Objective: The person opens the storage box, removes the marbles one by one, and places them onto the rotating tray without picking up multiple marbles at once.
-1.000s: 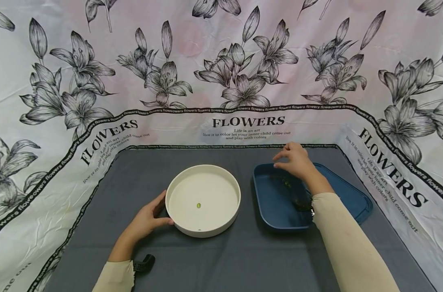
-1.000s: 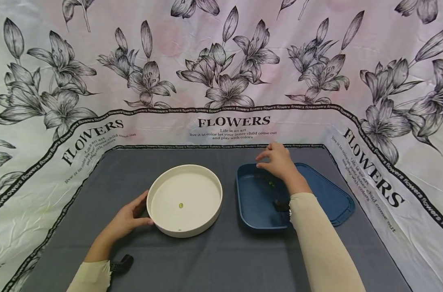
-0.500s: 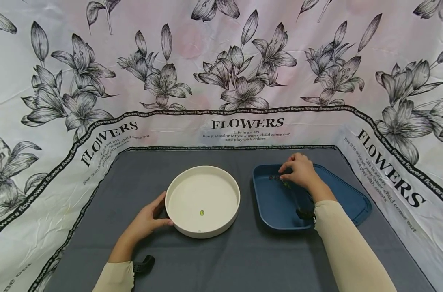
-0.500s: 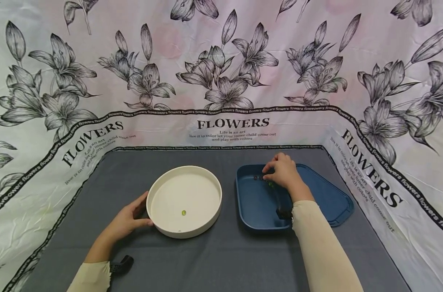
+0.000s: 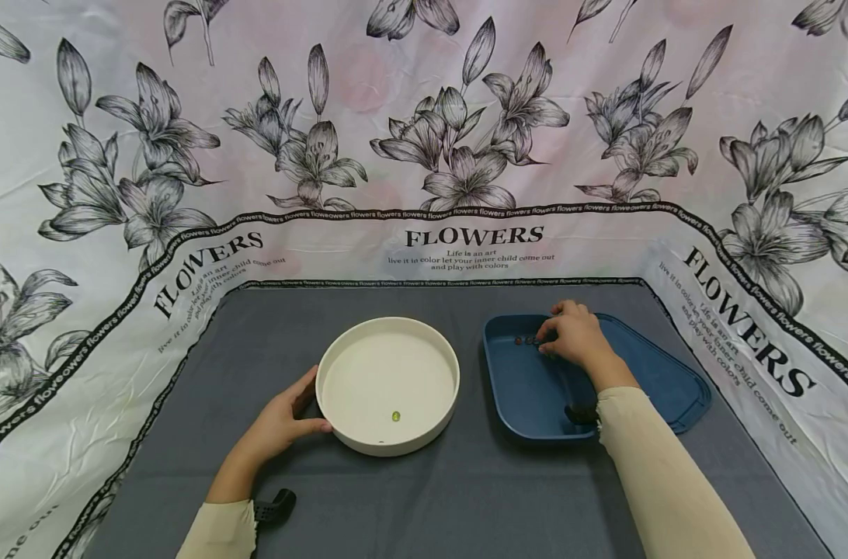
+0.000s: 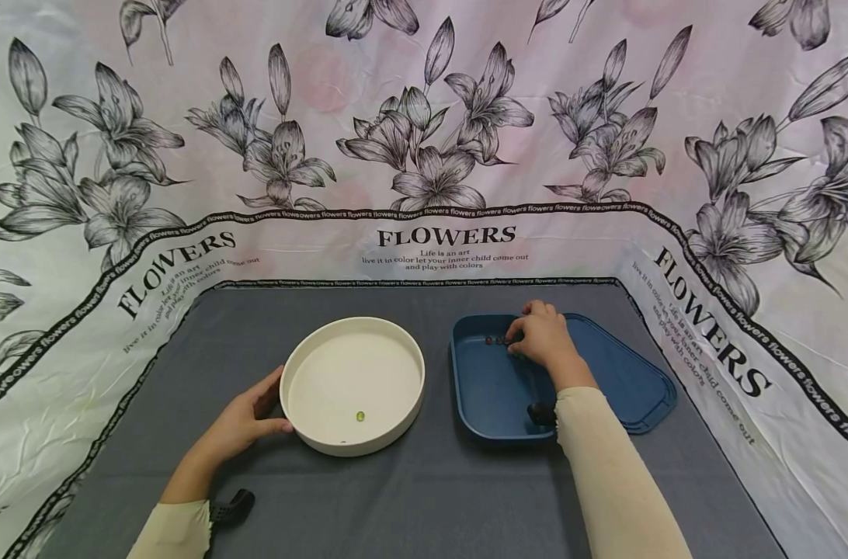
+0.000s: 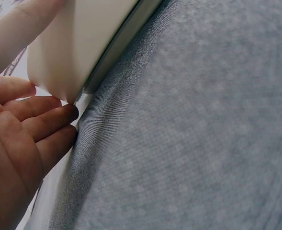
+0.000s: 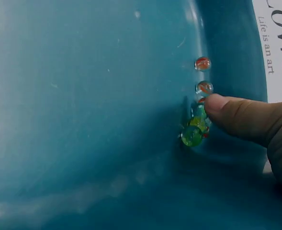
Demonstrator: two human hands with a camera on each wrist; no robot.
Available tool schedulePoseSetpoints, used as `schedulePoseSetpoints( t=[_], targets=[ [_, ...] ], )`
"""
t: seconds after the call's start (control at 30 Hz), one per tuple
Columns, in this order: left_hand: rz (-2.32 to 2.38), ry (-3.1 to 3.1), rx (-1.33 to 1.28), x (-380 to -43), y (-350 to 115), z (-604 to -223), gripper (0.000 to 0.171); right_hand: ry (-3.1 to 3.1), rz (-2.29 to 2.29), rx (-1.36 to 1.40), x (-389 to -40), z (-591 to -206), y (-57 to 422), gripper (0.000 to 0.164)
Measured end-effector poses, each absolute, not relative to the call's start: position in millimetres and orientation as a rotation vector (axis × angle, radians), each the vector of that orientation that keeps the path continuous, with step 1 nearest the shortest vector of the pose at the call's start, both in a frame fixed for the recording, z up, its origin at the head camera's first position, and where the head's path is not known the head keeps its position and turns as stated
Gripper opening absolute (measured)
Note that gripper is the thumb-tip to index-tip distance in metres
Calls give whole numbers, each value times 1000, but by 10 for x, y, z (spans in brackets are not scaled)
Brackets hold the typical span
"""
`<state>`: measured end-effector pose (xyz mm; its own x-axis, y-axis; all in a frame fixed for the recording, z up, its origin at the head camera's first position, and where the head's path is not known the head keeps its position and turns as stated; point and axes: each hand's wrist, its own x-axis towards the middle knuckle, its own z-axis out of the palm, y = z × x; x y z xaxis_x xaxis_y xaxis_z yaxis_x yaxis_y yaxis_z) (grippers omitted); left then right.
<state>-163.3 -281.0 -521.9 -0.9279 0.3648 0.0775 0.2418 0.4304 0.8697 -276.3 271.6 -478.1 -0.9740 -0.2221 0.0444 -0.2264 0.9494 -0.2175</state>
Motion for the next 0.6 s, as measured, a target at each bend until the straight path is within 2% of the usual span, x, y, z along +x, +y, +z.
schedulePoseSetpoints(
  t=[0.6],
  targets=[
    [1513, 2565, 544, -1635, -2819, -5233, 115, -3107, 382, 271, -2754, -4777, 2644, 8]
  ],
)
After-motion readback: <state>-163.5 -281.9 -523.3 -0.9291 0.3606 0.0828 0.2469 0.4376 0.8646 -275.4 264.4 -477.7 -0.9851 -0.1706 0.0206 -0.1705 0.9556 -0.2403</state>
